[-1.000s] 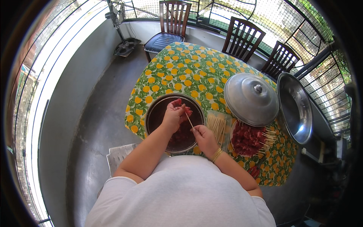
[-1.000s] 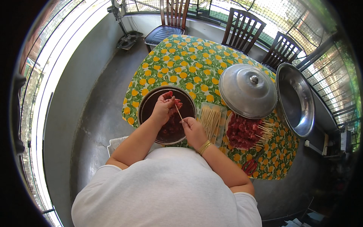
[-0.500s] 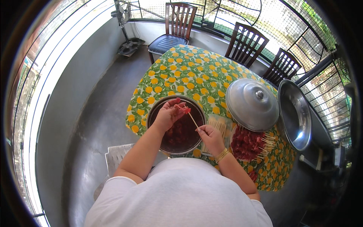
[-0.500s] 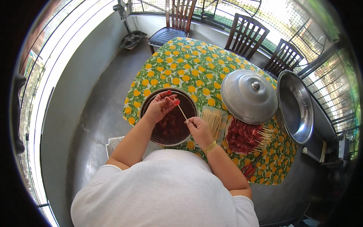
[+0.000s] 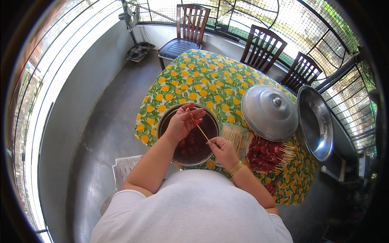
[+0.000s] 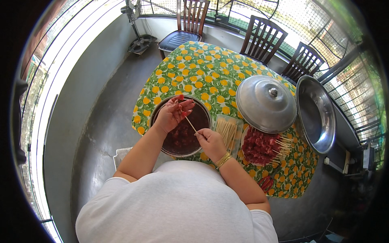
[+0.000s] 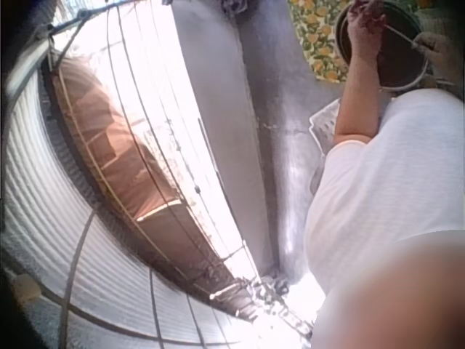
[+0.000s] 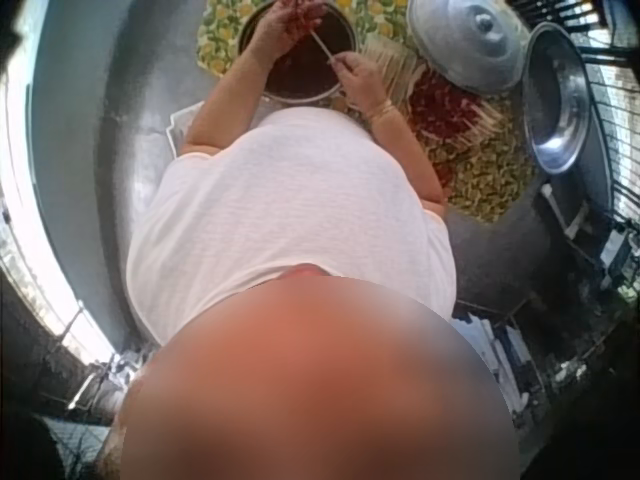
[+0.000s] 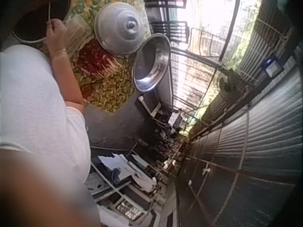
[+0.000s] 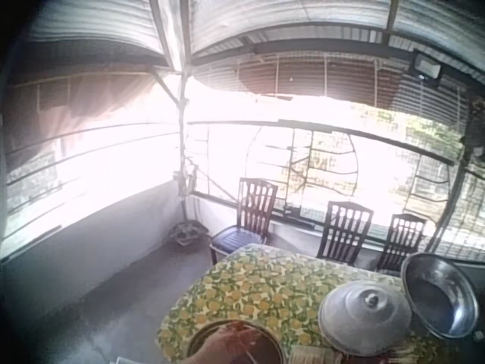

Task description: The person repeatedly picks small pieces of raw meat from a bowl and threads them onto wooden skewers. The person places each completed skewer onto a tray on the table.

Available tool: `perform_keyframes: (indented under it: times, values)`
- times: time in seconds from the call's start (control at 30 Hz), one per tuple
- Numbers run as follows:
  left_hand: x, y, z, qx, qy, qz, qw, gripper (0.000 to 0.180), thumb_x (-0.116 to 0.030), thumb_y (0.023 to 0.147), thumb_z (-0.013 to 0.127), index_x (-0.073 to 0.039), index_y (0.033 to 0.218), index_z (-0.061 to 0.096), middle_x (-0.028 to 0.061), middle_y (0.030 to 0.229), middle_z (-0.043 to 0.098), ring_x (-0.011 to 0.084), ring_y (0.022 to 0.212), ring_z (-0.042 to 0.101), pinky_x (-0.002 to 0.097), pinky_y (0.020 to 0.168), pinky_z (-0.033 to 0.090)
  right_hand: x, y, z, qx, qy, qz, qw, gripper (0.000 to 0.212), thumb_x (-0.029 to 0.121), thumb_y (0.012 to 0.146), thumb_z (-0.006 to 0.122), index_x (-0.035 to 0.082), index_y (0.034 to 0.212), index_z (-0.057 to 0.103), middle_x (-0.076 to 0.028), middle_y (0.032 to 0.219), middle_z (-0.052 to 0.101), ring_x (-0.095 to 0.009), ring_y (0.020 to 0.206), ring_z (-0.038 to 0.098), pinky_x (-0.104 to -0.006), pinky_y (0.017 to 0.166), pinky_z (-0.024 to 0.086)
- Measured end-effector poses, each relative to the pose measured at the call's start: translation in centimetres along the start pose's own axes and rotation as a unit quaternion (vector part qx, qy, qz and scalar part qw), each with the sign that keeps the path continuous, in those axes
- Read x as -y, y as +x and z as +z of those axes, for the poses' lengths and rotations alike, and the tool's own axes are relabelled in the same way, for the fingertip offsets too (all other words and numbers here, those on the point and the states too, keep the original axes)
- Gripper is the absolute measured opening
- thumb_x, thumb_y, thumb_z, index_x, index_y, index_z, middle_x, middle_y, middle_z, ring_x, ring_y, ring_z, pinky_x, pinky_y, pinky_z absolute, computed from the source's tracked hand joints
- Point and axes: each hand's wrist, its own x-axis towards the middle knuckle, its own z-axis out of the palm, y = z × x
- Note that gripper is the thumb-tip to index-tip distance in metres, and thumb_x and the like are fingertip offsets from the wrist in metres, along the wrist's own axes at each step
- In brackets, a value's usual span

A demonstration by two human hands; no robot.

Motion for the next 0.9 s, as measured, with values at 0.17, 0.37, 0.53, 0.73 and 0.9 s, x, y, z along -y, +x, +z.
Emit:
perform_keyframes:
  times: [0.17, 0.37, 0.53, 0.73, 0.9]
  values:
    - [0.5, 0.0, 0.4, -0.007, 0.004, 0.021, 1.0, 0.031, -0.004, 0.1, 0.049, -0.01, 0.13, 0.04, 0.0212, 0.116, 0.066, 0.0335, 0.11, 0.065, 0.0427, 0.09, 0.056, 0.6, 0.0, -0.1, -0.004, 0.003, 0.003, 1.0, 0.018, 0.014, 0.095, 0.062, -0.003, 0.097, 0.068, -0.008, 0.075, 0.066, -0.013, 0.069, 0.06, -0.0274, 0.065, 0.049]
    - [0.6, -0.2, 1.3, -0.027, 0.012, 0.015, 0.999, 0.034, -0.003, 0.1, 0.049, -0.009, 0.131, 0.035, 0.0224, 0.113, 0.066, 0.035, 0.107, 0.066, 0.0429, 0.091, 0.056, 1.0, -0.4, 0.1, -0.023, -0.021, -0.027, 0.999, 0.015, 0.013, 0.094, 0.062, -0.001, 0.096, 0.068, -0.01, 0.075, 0.065, -0.017, 0.067, 0.062, -0.0289, 0.064, 0.049]
    - [1.4, -0.4, 2.2, -0.068, 0.041, 0.056, 0.995, 0.037, -0.001, 0.1, 0.048, -0.009, 0.132, 0.031, 0.0229, 0.111, 0.066, 0.0345, 0.107, 0.066, 0.043, 0.092, 0.056, 0.7, -0.7, 0.7, -0.047, -0.035, -0.036, 0.998, 0.013, 0.012, 0.092, 0.064, 0.0, 0.095, 0.068, -0.014, 0.076, 0.065, -0.023, 0.068, 0.064, -0.0318, 0.064, 0.05]
    - [2.4, -0.6, 2.9, -0.052, 0.019, 0.011, 0.998, 0.039, -0.002, 0.099, 0.051, -0.01, 0.132, 0.032, 0.023, 0.116, 0.065, 0.0342, 0.11, 0.065, 0.045, 0.095, 0.054, 0.2, -0.4, 1.4, -0.078, -0.012, -0.056, 0.995, 0.013, 0.012, 0.094, 0.063, 0.0, 0.096, 0.068, -0.011, 0.074, 0.064, -0.019, 0.066, 0.061, -0.0303, 0.062, 0.048]
    - [0.6, -0.7, 1.9, -0.002, -0.033, -0.092, 0.995, 0.038, -0.003, 0.096, 0.057, -0.008, 0.129, 0.038, 0.0226, 0.124, 0.062, 0.0347, 0.114, 0.063, 0.0455, 0.097, 0.054, -0.6, 0.1, 1.0, -0.042, 0.076, 0.027, 0.996, 0.013, 0.012, 0.098, 0.059, 0.001, 0.099, 0.067, 0.005, 0.072, 0.054, -0.003, 0.064, 0.047, -0.0204, 0.057, 0.038]
